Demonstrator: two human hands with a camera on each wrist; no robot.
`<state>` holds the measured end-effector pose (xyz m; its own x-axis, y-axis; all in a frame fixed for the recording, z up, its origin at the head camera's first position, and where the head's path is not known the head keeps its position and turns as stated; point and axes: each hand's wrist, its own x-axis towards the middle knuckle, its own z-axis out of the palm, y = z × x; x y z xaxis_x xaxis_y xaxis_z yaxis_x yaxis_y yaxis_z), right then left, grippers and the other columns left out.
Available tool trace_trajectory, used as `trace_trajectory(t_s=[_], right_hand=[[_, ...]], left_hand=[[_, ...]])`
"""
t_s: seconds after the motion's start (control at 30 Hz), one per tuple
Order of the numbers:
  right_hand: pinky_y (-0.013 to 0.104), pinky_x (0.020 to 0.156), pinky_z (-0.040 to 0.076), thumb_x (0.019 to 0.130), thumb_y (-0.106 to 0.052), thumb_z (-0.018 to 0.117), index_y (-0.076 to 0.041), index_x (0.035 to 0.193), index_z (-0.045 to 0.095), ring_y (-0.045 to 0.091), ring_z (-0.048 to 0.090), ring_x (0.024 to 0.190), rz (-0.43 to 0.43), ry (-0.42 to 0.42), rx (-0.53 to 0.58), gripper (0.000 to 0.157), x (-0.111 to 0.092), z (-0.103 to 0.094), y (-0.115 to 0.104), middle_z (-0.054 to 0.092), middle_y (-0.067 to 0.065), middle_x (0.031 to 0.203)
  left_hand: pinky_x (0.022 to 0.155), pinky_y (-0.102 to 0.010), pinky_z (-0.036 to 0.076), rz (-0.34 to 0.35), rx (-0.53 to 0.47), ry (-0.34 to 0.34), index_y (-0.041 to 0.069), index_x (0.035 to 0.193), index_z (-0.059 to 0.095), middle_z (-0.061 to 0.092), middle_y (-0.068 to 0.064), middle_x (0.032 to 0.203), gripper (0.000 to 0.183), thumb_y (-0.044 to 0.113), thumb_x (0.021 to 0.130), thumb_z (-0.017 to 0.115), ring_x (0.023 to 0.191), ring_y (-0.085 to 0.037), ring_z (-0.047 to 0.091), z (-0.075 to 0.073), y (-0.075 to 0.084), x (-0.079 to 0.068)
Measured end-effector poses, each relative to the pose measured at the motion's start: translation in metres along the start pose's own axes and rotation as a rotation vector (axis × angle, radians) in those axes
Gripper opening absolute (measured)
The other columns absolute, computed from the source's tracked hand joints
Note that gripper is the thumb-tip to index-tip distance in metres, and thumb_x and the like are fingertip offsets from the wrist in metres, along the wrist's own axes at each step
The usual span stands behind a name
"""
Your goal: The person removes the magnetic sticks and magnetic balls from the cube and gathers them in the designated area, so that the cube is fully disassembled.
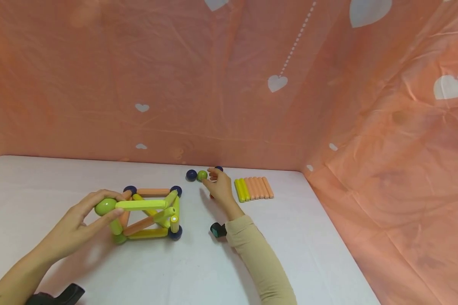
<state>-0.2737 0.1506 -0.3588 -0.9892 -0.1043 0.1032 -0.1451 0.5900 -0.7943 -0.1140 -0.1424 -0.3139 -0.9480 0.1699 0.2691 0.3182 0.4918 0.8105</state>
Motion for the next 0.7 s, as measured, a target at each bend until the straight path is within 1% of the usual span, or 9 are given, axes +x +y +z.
trace_trajectory(t_s=[0.1, 0.23, 0.33, 0.4, 0.5, 0.57, 0.7], right_hand=[[0.041, 0.090, 0.053, 0.087, -0.008, 0.067, 0.003, 0.121, 0.061, 0.032, 0.063, 0.104, -0.101, -0.005, 0.050, 0.036, -0.018, -0.002, -0.003, 0.065, 0.020, 0.115], [0.039, 0.087, 0.054, 0.086, -0.004, 0.067, 0.004, 0.116, 0.063, 0.032, 0.064, 0.101, -0.210, -0.050, 0.131, 0.031, -0.045, -0.004, -0.010, 0.067, 0.020, 0.112], [0.032, 0.084, 0.054, 0.088, -0.003, 0.064, 0.005, 0.115, 0.062, 0.031, 0.064, 0.100, -0.246, -0.115, 0.223, 0.028, -0.064, -0.005, -0.017, 0.066, 0.022, 0.111], [0.028, 0.080, 0.055, 0.091, -0.004, 0.061, 0.007, 0.116, 0.061, 0.029, 0.065, 0.098, -0.251, -0.161, 0.288, 0.027, -0.075, -0.005, -0.021, 0.065, 0.024, 0.111], [0.026, 0.075, 0.055, 0.094, -0.005, 0.057, 0.009, 0.116, 0.059, 0.024, 0.066, 0.094, -0.256, -0.222, 0.378, 0.026, -0.087, -0.003, -0.026, 0.064, 0.028, 0.111], [0.026, 0.074, 0.055, 0.095, -0.004, 0.056, 0.009, 0.116, 0.059, 0.021, 0.066, 0.092, -0.269, -0.251, 0.407, 0.025, -0.094, -0.002, -0.029, 0.064, 0.028, 0.111], [0.026, 0.079, 0.055, 0.093, -0.001, 0.054, 0.009, 0.117, 0.058, 0.021, 0.065, 0.098, -0.327, -0.311, 0.404, 0.026, -0.104, 0.000, -0.029, 0.063, 0.027, 0.112]], left_hand=[[0.094, -0.066, 0.034, 0.000, 0.003, 0.000, 0.019, 0.115, 0.058, 0.052, -0.010, 0.132, 0.023, 0.027, 0.094, 0.062, 0.121, -0.029, 0.043, 0.001, 0.000, 0.000], [0.094, -0.065, 0.034, 0.008, 0.002, 0.007, 0.020, 0.114, 0.058, 0.052, -0.009, 0.132, 0.021, 0.026, 0.094, 0.062, 0.121, -0.029, 0.043, 0.002, 0.000, -0.001], [0.094, -0.064, 0.034, 0.003, 0.003, 0.008, 0.020, 0.114, 0.057, 0.052, -0.009, 0.132, 0.021, 0.026, 0.094, 0.062, 0.121, -0.029, 0.043, 0.001, 0.000, -0.001], [0.094, -0.064, 0.033, -0.004, 0.003, 0.003, 0.020, 0.115, 0.057, 0.051, -0.010, 0.132, 0.022, 0.026, 0.094, 0.062, 0.121, -0.029, 0.043, 0.001, 0.000, -0.002], [0.095, -0.064, 0.033, -0.009, 0.000, 0.002, 0.020, 0.116, 0.057, 0.051, -0.010, 0.133, 0.023, 0.027, 0.095, 0.061, 0.122, -0.029, 0.042, 0.000, -0.001, -0.002], [0.095, -0.062, 0.033, 0.005, 0.003, 0.011, 0.019, 0.115, 0.057, 0.052, -0.009, 0.132, 0.022, 0.026, 0.095, 0.062, 0.120, -0.025, 0.042, 0.001, -0.001, -0.001], [0.094, -0.058, 0.034, 0.041, 0.008, 0.033, 0.021, 0.114, 0.059, 0.055, -0.007, 0.129, 0.020, 0.023, 0.094, 0.062, 0.117, -0.008, 0.041, 0.003, -0.003, -0.001]])
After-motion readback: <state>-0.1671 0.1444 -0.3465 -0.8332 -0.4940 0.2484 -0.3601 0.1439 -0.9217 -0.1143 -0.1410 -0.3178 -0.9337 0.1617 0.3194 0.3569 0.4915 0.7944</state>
